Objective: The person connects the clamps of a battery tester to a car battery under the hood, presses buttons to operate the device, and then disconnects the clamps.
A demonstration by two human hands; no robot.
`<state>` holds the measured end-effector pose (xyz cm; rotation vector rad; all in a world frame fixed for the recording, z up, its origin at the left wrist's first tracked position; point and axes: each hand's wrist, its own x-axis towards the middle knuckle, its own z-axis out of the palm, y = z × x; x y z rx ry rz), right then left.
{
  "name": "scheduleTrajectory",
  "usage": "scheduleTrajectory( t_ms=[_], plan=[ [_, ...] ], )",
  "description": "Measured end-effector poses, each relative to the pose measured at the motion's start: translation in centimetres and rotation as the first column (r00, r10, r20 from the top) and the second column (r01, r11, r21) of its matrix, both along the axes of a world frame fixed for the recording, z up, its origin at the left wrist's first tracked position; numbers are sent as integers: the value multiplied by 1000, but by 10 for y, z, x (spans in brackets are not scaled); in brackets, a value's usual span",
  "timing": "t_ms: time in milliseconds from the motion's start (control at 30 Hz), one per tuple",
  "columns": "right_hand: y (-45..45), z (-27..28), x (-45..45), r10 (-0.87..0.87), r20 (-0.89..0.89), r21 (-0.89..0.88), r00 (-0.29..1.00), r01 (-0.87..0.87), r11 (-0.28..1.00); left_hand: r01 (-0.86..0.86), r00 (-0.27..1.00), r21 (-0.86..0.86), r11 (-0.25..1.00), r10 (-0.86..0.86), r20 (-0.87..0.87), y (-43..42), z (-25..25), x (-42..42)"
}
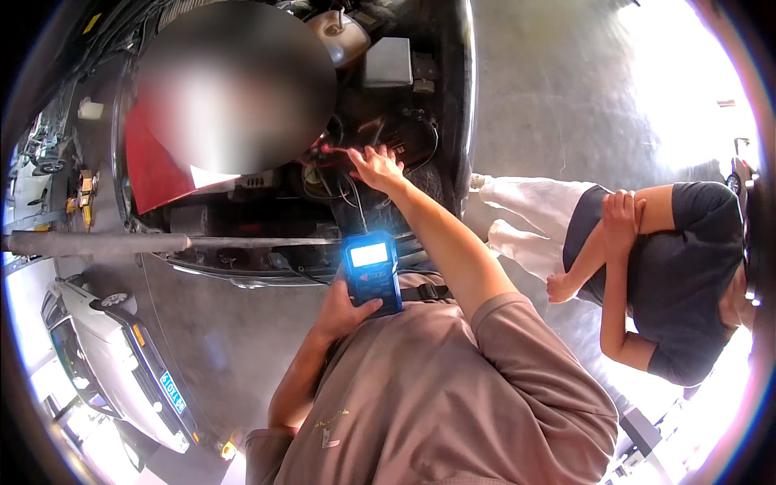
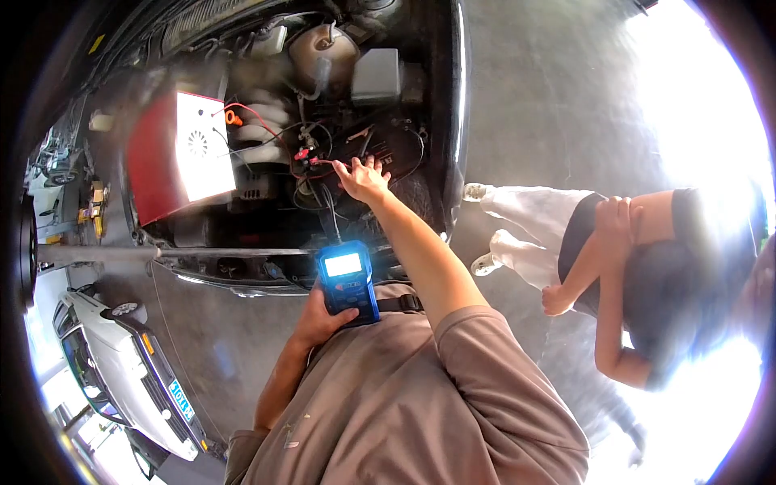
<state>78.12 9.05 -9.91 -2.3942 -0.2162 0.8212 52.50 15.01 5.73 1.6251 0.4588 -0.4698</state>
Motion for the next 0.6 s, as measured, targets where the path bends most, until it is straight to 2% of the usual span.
scheduleTrajectory(
  t_ms=[67,267,300,433,533,600],
  plan=[
    [-4,3,1,31,-40,14,999,-30,999,12,1000,6,1000,-12,14,0,3,2],
    [-12,-22,4,121,36,-35,992,-120,992,-16,999,-13,1000,17,48,-2,6,1],
    [-15,-1,4,46,4,-3,999,-46,999,-13,999,-3,1000,13,53,-2,7,2],
    [-22,-19,15,-15,-3,90,1000,16,996,5,994,33,999,-9,110,-1,6,1],
    [-32,-12,19,-7,176,245,984,-37,969,2,991,32,999,-6,132,-1,0,-1],
    [-42,14,10,-153,224,462,963,34,886,-2,991,36,999,-3,134,-2,0,0]
  ],
)
